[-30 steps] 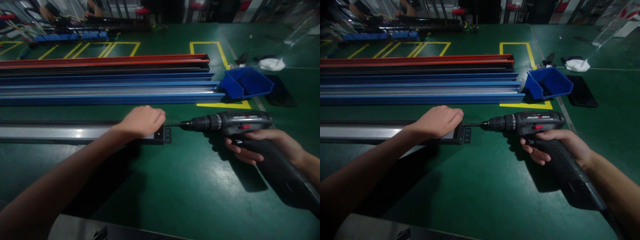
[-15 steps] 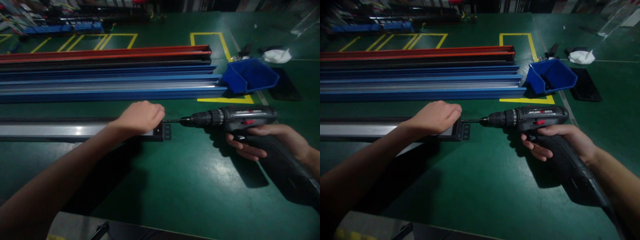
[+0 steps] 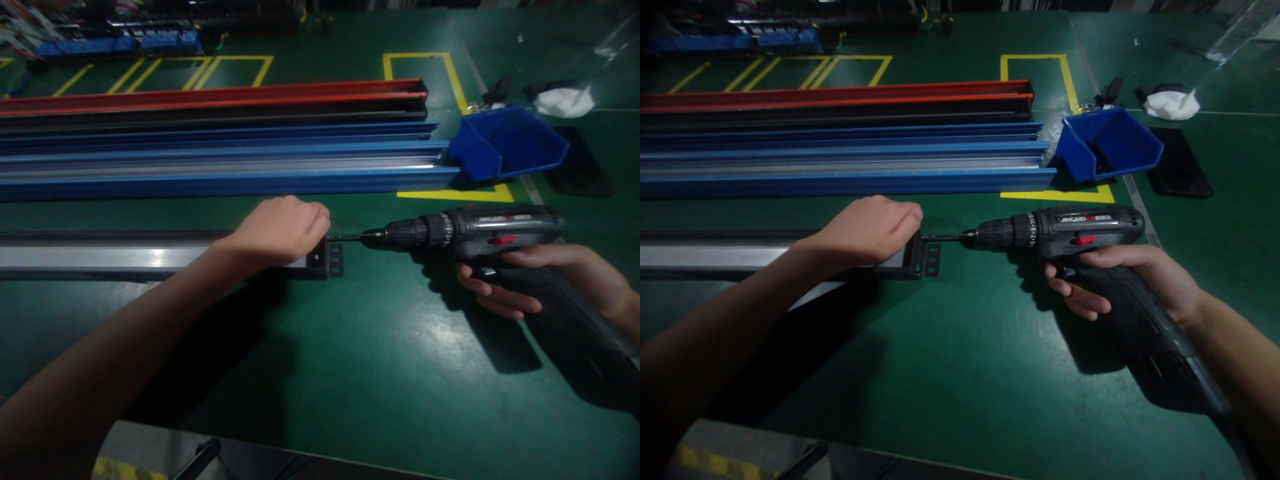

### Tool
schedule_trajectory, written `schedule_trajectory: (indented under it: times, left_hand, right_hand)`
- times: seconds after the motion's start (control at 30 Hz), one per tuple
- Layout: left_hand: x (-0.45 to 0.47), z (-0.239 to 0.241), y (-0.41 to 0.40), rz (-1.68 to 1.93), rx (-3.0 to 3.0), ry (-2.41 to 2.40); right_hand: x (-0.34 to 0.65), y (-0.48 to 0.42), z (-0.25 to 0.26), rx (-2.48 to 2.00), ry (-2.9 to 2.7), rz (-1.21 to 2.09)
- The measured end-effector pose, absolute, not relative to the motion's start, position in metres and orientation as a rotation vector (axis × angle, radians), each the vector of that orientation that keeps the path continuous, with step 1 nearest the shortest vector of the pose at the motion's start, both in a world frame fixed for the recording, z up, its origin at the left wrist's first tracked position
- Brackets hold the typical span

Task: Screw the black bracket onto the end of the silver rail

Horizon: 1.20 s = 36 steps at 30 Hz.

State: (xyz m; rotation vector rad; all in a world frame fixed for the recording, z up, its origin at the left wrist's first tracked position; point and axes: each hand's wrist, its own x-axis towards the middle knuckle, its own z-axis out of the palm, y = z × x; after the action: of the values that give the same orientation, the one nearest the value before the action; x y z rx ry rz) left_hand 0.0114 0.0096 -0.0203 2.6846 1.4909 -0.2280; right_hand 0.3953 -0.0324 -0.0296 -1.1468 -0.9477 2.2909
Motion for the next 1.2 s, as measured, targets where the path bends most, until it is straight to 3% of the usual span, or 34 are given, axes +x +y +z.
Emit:
schedule_trajectory:
  times: [1.2]
  left_hand:
    - [0.0076, -0.0232, 0.0111, -0.229, 2.628, 1.471]
  right_hand:
    - [0.4002, -0.0329, -0.0307, -1.223, -0.893, 2.278]
